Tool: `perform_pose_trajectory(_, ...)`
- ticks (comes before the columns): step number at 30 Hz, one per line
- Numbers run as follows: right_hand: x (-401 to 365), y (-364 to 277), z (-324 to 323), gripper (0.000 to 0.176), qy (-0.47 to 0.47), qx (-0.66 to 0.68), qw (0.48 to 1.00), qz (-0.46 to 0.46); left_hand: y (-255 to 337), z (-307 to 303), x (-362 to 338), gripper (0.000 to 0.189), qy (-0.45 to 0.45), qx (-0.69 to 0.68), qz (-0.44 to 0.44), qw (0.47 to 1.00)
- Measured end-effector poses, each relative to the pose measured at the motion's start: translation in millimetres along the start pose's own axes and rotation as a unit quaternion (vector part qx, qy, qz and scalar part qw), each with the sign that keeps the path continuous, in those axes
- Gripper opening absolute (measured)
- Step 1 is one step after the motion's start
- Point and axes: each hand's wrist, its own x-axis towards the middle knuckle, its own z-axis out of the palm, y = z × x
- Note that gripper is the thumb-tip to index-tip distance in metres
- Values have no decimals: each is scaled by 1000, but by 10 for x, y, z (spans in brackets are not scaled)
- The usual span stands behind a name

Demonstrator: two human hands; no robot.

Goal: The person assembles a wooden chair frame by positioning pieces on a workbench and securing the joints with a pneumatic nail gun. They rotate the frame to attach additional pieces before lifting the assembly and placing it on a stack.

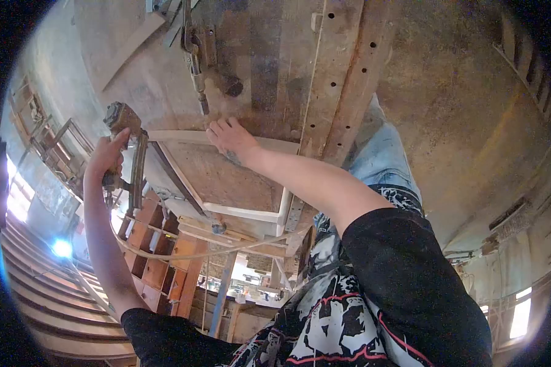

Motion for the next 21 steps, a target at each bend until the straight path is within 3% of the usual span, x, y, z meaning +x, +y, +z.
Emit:
perform_pose_trajectory(16,-44,-60,4,60,-16,-58,998,-8,13,158,709,67,-60,101,27,993)
perform_pose_trajectory(21,-27,-61,-134,60,-78,-39,996,-5,94,133,716,65,-52,88,12,995)
